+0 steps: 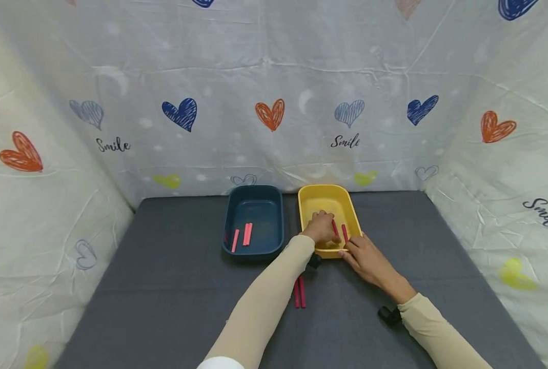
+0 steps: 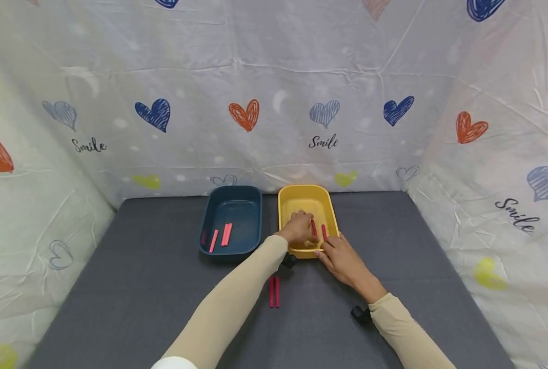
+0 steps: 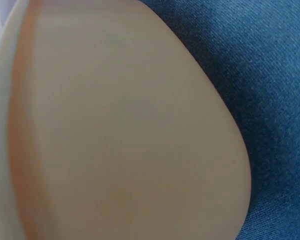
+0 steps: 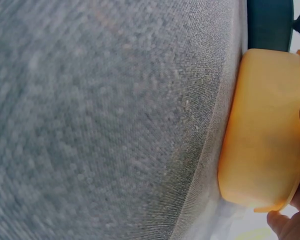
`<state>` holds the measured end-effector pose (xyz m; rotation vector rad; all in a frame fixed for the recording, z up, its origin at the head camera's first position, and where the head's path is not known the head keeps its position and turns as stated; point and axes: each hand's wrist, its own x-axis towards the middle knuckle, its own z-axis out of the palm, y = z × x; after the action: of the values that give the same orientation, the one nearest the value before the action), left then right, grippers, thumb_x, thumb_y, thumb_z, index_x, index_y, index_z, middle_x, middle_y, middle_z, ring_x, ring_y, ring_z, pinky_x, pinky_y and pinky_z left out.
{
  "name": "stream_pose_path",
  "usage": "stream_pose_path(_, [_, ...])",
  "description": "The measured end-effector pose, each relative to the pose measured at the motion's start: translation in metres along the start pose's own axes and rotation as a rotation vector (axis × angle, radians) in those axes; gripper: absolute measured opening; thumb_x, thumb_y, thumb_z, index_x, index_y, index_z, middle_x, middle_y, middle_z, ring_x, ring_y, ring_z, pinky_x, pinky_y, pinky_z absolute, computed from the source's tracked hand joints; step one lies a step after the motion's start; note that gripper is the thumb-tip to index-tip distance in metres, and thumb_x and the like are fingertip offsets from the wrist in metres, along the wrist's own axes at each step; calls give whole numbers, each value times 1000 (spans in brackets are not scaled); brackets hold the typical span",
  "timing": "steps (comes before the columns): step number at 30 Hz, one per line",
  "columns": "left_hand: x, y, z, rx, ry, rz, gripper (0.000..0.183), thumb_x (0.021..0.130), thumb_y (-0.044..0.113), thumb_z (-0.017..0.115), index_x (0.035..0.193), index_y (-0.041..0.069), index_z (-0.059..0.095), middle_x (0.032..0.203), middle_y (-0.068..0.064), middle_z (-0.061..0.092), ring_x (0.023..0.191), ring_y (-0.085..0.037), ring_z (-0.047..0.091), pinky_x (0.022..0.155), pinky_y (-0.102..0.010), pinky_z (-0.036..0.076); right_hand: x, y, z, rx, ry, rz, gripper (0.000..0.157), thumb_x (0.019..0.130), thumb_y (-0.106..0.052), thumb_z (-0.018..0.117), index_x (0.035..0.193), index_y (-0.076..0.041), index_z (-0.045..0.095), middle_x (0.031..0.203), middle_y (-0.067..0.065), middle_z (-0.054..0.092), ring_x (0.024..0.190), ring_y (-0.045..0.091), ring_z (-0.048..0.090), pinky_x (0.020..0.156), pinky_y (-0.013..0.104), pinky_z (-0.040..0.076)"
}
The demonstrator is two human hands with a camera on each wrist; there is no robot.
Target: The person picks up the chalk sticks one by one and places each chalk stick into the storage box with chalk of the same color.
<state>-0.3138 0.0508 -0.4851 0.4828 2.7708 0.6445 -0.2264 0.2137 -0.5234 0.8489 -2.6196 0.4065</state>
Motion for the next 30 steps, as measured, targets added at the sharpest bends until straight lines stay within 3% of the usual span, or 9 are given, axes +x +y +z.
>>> stream_pose_path(4, [-1, -1, -2, -19, 9, 14, 81, 79, 34, 83, 147, 11, 45, 144, -10, 47, 127, -26, 44, 108, -37, 44, 1, -1, 0, 4, -1, 0, 17, 95, -27, 65, 84, -14, 61, 86, 1, 57, 81, 19, 56, 103, 57, 42])
stream_pose_path(10, [-2, 0, -7, -37, 37, 82, 74, 84, 30, 79, 146, 8, 45, 146, -12, 45, 130, -27, 45, 107, -36, 45, 1, -1, 0, 5, 5, 0, 17, 94, -26, 66, 84, -13, 62, 86, 2, 57, 81, 21, 56, 103, 58, 42])
stream_pose_path(17, [-5, -5, -15, -89, 65, 105, 67, 89, 27, 73, 147, 9, 44, 150, -12, 45, 139, -29, 42, 111, -39, 42, 3, 0, 2, 4, -5, 21, 18, 95, -29, 64, 85, -14, 62, 87, 1, 57, 86, 22, 57, 106, 62, 40])
stream_pose_path(24, [-18, -10, -30, -134, 107, 175, 65, 92, 32, 69, 147, 9, 43, 149, -11, 46, 137, -27, 44, 111, -40, 42, 2, -1, 1, 15, 1, 5, 17, 94, -26, 65, 85, -13, 62, 84, 1, 56, 80, 19, 55, 101, 55, 43])
stream_pose_path(30, [-32, -13, -36, -141, 132, 192, 65, 93, 36, 67, 148, 12, 42, 152, -8, 43, 139, -24, 44, 112, -40, 42, 0, -2, 1, 11, 19, -22, 16, 93, -26, 67, 84, -14, 63, 83, 0, 56, 78, 16, 53, 94, 50, 44])
